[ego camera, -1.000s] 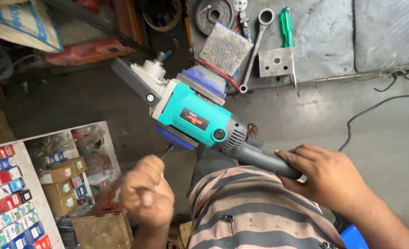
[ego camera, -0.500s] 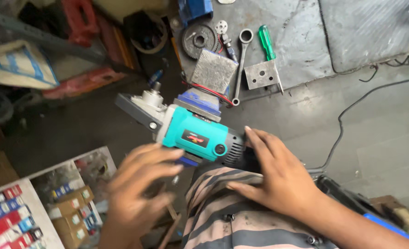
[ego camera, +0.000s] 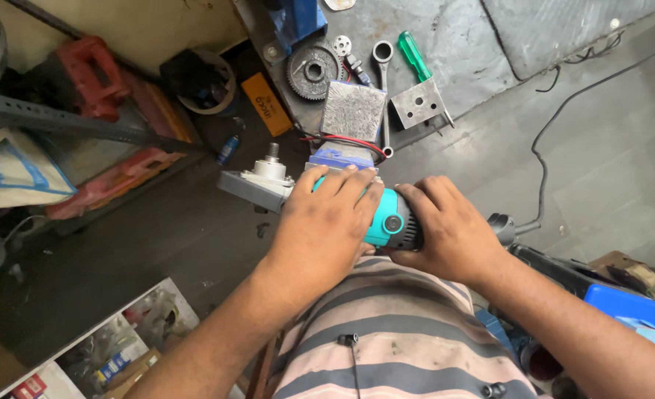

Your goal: The person works at a cluttered workbench on a teal electric grinder clamped in a blue fixture, first adjusting the tool and its handle, then turning to its power cord. They strip and cut the cord insulation with yellow-handled pliers and twist the exposed wire ends by hand.

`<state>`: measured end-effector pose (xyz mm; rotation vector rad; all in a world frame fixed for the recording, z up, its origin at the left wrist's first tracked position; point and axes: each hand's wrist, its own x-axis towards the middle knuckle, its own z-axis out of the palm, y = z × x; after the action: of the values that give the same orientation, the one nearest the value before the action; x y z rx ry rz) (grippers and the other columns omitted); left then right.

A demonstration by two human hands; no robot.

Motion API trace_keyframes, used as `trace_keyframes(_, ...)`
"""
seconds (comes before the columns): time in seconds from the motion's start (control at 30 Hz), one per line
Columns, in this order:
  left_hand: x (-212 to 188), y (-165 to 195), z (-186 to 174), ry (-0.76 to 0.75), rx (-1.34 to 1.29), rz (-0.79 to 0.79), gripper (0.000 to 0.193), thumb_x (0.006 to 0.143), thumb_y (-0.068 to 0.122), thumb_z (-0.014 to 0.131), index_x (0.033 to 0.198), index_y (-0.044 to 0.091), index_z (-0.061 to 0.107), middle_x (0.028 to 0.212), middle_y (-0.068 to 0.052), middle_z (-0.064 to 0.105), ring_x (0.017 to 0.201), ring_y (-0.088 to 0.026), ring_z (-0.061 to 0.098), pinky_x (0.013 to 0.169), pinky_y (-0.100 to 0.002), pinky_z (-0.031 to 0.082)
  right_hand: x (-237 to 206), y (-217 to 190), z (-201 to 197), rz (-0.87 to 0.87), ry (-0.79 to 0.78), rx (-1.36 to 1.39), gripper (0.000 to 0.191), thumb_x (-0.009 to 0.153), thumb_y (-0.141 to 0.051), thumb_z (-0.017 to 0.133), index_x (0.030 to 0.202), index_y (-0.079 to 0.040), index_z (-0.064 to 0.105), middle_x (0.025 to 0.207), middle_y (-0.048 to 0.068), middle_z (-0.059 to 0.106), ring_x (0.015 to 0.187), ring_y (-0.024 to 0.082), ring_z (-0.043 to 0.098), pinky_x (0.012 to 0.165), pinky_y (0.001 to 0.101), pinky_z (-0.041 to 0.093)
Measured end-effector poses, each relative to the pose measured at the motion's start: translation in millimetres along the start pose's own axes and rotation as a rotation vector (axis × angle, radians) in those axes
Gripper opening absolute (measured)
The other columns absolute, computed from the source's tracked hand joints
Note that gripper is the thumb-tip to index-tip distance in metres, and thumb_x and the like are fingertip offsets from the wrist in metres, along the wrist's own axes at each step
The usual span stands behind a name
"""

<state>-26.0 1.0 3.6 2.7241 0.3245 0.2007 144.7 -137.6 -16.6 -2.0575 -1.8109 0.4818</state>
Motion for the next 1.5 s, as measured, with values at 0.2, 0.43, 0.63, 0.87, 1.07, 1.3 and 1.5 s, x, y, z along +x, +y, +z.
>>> trace_keyframes(0.2, 1.8, 3.2, -0.6, 0.004, 0.113, -0.015, 0.063, 0.069, 0.026, 0.079, 0.126, 0.004, 0.065, 0.116, -0.011, 0.062, 0.11, -0.027, 0.058, 0.105, -0.044, 0.039, 8.9, 13.2, -6.6, -0.113, -0.058, -0.079, 0.08, 0.051, -0.046, 0.091, 0.111, 0.001, 0.065, 0.091, 0.015, 0.06, 0.085, 0.035, 0.062, 0.073, 0.0458, 0.054)
trace_keyframes(0.43, 6.0, -0.6, -2.4, -0.01, 0.03, -0.001, 0.071, 0.064, 0.031, 0.083, 0.127, 0.004, 0.065, 0.113, -0.012, 0.062, 0.111, -0.028, 0.056, 0.1, -0.045, 0.039, 0.6, 0.9, -11.4, -0.101, 0.125, -0.058, 0.08, 0.049, -0.035, 0.09, 0.116, -0.001, 0.063, 0.098, 0.019, 0.06, 0.088, 0.039, 0.063, 0.07, 0.0455, 0.053)
trace_keyframes(0.63, 11.9, 4.1, -11.0, -0.009, 0.013, 0.016, 0.081, 0.058, 0.037, 0.087, 0.127, 0.003, 0.064, 0.117, -0.014, 0.061, 0.113, -0.031, 0.055, 0.101, -0.047, 0.038, -19.2, -13.3, -81.2, 0.236, 0.144, -0.028, 0.082, 0.053, -0.034, 0.094, 0.119, -0.005, 0.057, 0.102, 0.015, 0.065, 0.087, 0.037, 0.066, 0.072, 0.0452, 0.053)
trace_keyframes(0.87, 13.8, 7.5, -13.4, -0.053, -0.028, -0.02, 0.078, 0.06, 0.036, 0.089, 0.127, 0.004, 0.064, 0.115, -0.013, 0.06, 0.111, -0.032, 0.055, 0.099, -0.047, 0.039, -42.3, 5.3, -108.2, 0.419, 0.16, -0.057, 0.08, 0.053, -0.032, 0.094, 0.119, -0.003, 0.058, 0.1, 0.014, 0.064, 0.085, 0.029, 0.067, 0.076, 0.0391, 0.054)
trace_keyframes(1.07, 15.6, 9.7, -11.9, -0.039, -0.044, -0.049, 0.081, 0.057, 0.035, 0.089, 0.128, 0.005, 0.064, 0.117, -0.012, 0.06, 0.113, -0.032, 0.055, 0.102, -0.046, 0.039, -84.6, 29.6, -94.8, 0.484, 0.152, 0.434, 0.087, 0.049, -0.034, 0.095, 0.123, -0.007, 0.058, 0.089, 0.006, 0.06, 0.077, 0.017, 0.058, 0.067, 0.0296, 0.05)
trace_keyframes(1.3, 19.6, 16.8, -12.1, 0.008, -0.057, -0.082, 0.081, 0.055, 0.034, 0.088, 0.128, 0.009, 0.064, 0.12, -0.012, 0.06, 0.115, -0.034, 0.055, 0.106, -0.05, 0.038, -108.1, 61.2, -48.4, -0.09, -0.045, 2.376, 0.105, 0.069, -0.044, 0.098, 0.144, 0.007, 0.043, 0.107, 0.011, 0.05, 0.073, 0.015, 0.052, 0.06, 0.0296, 0.043)
trace_keyframes(1.5, 26.3, 27.8, -9.8, -0.009, 0.012, -0.109, 0.081, 0.055, 0.036, 0.088, 0.128, 0.011, 0.062, 0.119, -0.01, 0.06, 0.114, -0.036, 0.054, 0.105, -0.052, 0.037, -111.8, 63.6, -22.4, -0.081, -0.055, 2.758, 0.097, 0.08, -0.057, 0.086, 0.141, 0.003, 0.04, 0.104, 0.009, 0.049, 0.061, 0.009, 0.045, 0.052, 0.024, 0.04)
